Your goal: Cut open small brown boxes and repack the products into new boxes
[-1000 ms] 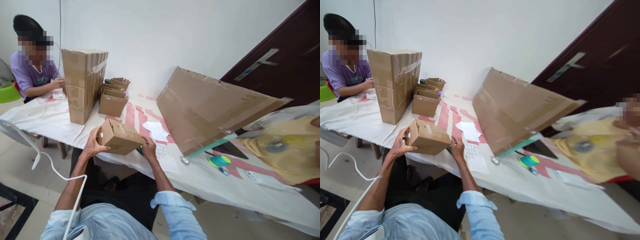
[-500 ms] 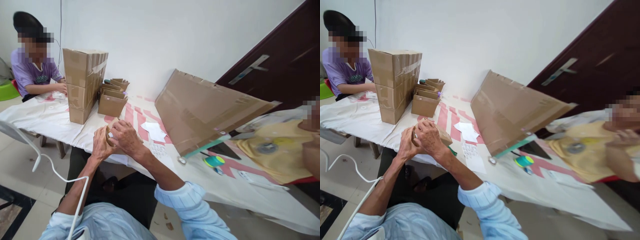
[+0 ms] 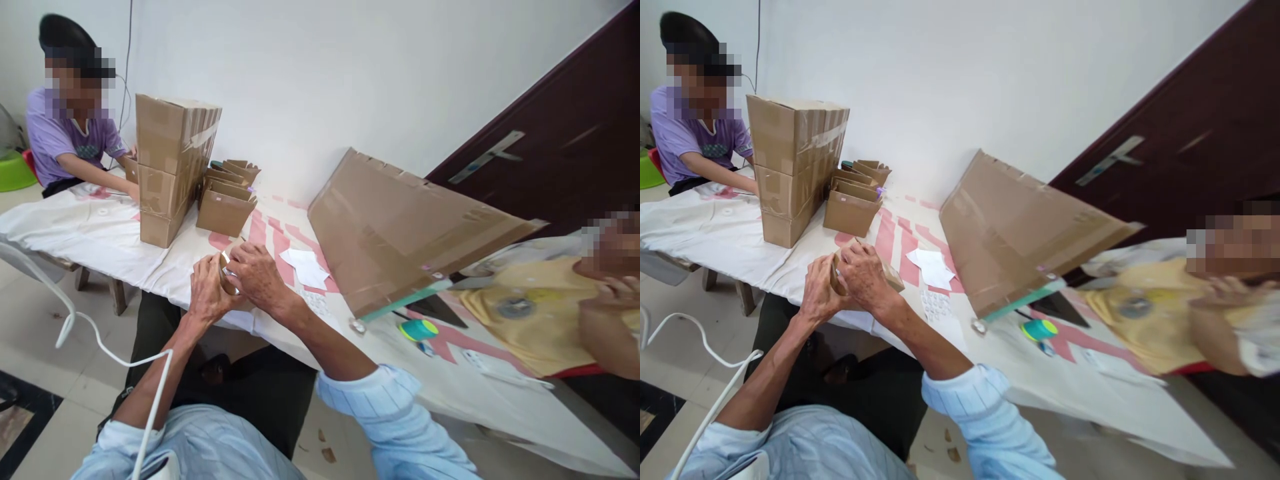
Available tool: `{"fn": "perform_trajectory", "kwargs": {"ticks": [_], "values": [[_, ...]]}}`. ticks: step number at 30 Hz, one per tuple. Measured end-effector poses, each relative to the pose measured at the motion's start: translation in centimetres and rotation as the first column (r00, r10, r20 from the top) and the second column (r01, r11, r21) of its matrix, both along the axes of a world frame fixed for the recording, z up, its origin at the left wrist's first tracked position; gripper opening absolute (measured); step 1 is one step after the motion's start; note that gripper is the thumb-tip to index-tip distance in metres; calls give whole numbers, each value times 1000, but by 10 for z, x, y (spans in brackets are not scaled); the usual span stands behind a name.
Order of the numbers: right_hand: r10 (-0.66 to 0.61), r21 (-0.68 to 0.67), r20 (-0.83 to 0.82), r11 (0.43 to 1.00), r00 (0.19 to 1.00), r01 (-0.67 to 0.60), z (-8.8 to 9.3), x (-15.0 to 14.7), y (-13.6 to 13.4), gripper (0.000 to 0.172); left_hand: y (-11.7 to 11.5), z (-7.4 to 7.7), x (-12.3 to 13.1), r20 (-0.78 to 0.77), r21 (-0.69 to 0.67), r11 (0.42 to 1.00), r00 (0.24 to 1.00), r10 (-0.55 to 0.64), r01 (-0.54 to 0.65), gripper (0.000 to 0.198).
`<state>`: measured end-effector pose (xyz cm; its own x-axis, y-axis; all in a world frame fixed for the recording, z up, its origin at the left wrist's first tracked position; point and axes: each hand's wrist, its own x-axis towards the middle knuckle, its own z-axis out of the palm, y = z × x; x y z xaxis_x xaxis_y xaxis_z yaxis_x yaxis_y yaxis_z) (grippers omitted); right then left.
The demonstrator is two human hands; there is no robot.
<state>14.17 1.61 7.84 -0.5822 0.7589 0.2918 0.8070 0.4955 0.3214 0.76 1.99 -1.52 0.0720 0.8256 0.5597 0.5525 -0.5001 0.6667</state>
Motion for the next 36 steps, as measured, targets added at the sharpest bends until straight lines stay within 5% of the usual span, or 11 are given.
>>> {"fn": "perform_trajectory", "kwargs": {"ticks": [18, 36], "values": [[97, 26, 71, 995, 993, -99, -6, 2, 1, 16, 0, -3, 0, 6, -3, 1000, 1000, -4, 4, 85], [79, 36, -96, 996, 992, -76, -8, 6, 9, 25, -2, 3, -1, 6, -36, 999, 1000, -15, 15, 98]]}}
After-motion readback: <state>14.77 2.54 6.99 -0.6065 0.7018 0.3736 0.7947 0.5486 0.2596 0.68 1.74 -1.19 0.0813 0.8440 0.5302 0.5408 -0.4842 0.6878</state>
